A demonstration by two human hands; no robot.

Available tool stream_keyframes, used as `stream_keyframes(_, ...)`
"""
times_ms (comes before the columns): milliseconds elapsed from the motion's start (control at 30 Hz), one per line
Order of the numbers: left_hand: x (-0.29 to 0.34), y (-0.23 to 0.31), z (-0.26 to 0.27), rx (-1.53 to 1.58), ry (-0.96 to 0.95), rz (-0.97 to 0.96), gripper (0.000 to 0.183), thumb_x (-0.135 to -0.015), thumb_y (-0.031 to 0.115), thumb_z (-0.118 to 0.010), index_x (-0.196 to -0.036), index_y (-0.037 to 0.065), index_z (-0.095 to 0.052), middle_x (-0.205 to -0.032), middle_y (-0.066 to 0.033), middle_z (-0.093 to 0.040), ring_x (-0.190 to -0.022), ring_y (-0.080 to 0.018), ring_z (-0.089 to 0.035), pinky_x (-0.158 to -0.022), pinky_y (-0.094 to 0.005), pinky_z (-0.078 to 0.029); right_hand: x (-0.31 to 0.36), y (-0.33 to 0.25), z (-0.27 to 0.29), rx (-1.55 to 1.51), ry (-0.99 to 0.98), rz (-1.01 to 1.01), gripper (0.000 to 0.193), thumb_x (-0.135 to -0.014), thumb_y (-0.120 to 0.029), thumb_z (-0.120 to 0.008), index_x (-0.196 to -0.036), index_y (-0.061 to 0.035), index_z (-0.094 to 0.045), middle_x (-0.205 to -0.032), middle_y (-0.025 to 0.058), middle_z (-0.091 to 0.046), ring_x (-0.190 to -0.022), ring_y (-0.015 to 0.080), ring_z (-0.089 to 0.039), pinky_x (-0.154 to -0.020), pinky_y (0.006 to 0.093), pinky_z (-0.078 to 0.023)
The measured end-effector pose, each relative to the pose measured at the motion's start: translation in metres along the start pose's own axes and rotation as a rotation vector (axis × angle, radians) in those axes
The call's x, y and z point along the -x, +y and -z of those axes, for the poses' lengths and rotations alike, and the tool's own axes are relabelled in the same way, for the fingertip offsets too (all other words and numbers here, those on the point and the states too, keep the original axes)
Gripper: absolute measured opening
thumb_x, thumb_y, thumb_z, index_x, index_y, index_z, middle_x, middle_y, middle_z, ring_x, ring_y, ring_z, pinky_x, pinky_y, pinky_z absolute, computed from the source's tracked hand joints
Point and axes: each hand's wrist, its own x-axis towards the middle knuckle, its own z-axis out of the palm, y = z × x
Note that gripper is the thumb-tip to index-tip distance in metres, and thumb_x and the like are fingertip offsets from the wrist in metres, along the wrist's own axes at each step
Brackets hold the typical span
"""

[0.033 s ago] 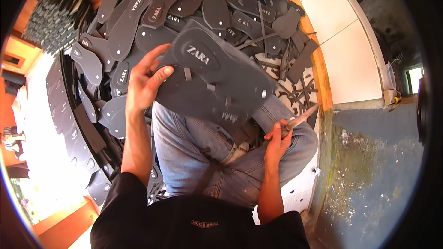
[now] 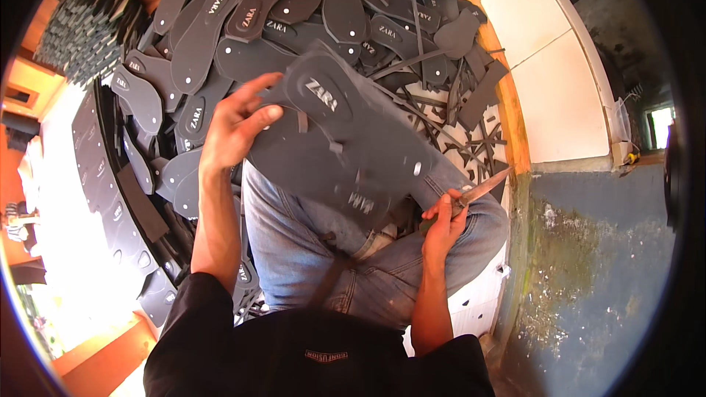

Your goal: The person uses a knife to cut individual insoles out of a large sheet of material, then gathers and sorts through a pile of cut insoles.

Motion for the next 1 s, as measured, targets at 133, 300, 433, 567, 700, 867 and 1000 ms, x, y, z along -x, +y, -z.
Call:
stream_keyframes(133,-0.005,-0.044,-0.015,-0.081,-0.262,0.22,0.046,-0.085,0.02,-0.065,-0.124,0.0,-0.052,-0.075,-0.0025,-0.062,-0.07,-0.0095,-0.056,-0.062,-0.0229,-0.044,0.008,-0.002,-0.004,0.172,-0.138,-0.059,0.016,-0.092,-0.015,-0.054,-0.102,-0.0023,-0.05,-0.069,0.0013,-0.048,-0.052,0.0066,-0.043,-0.048,0.0219,-0.038)
stream_keyframes(300,0.018,-0.093,-0.08,1.084,0.094,0.418,0.055,-0.088,0.029,-0.062,-0.133,0.004,-0.041,-0.112,-0.0094,-0.058,-0.103,-0.0182,-0.055,-0.09,-0.0305,-0.044,0.02,0.032,0.004,0.438,-0.217,-0.125,0.016,-0.089,-0.016,-0.061,-0.093,-0.0019,-0.054,-0.065,-0.0021,-0.049,-0.053,0.0053,-0.044,-0.048,0.0202,-0.037)
stream_keyframes(433,0.112,-0.115,-0.157,1.069,0.215,0.41,0.054,-0.087,0.019,-0.063,-0.131,0.002,-0.038,-0.123,-0.0094,-0.052,-0.113,-0.0196,-0.049,-0.1,-0.0337,-0.036,0.01,0.029,0.0,0.309,-0.149,-0.234,0.016,-0.089,-0.017,-0.06,-0.09,-0.0023,-0.053,-0.064,-0.0016,-0.049,-0.051,0.0056,-0.044,-0.045,0.0213,-0.037)
stream_keyframes(567,0.163,-0.116,-0.194,0.845,0.085,0.704,0.042,-0.078,0.0,-0.068,-0.116,-0.001,-0.05,-0.108,-0.0073,-0.06,-0.099,-0.015,-0.056,-0.088,-0.0283,-0.045,0.009,0.036,0.004,0.349,-0.192,-0.242,0.015,-0.091,-0.016,-0.056,-0.093,-0.001,-0.053,-0.067,0.0005,-0.049,-0.051,0.006,-0.044,-0.046,0.0219,-0.039)
stream_keyframes(700,0.13,-0.104,-0.175,0.781,0.217,0.492,0.034,-0.082,0.002,-0.064,-0.114,0.0,-0.053,-0.104,-0.0071,-0.062,-0.095,-0.0145,-0.058,-0.085,-0.0269,-0.046,0.015,0.019,-0.002,0.218,-0.188,-0.268,0.015,-0.092,-0.016,-0.054,-0.094,-0.001,-0.052,-0.068,0.0011,-0.049,-0.051,0.0066,-0.044,-0.048,0.0221,-0.041)
stream_keyframes(867,0.085,-0.068,-0.094,0.985,0.498,0.301,0.039,-0.088,0.021,-0.061,-0.121,0.006,-0.049,-0.109,-0.0103,-0.06,-0.097,-0.0215,-0.061,-0.084,-0.0386,-0.053,0.026,0.02,0.012,0.189,-0.149,-0.061,0.016,-0.092,-0.017,-0.056,-0.095,-0.0014,-0.053,-0.067,0.0009,-0.05,-0.051,0.0074,-0.044,-0.047,0.0217,-0.039)
stream_keyframes(1000,0.082,-0.075,-0.031,0.924,0.614,0.154,0.038,-0.085,0.006,-0.061,-0.121,0.002,-0.049,-0.108,-0.0098,-0.06,-0.095,-0.021,-0.061,-0.085,-0.0333,-0.052,0.043,0.0,0.004,0.133,-0.195,-0.178,0.017,-0.092,-0.019,-0.057,-0.096,-0.0022,-0.054,-0.068,0.0004,-0.05,-0.052,0.0071,-0.045,-0.047,0.0214,-0.039)
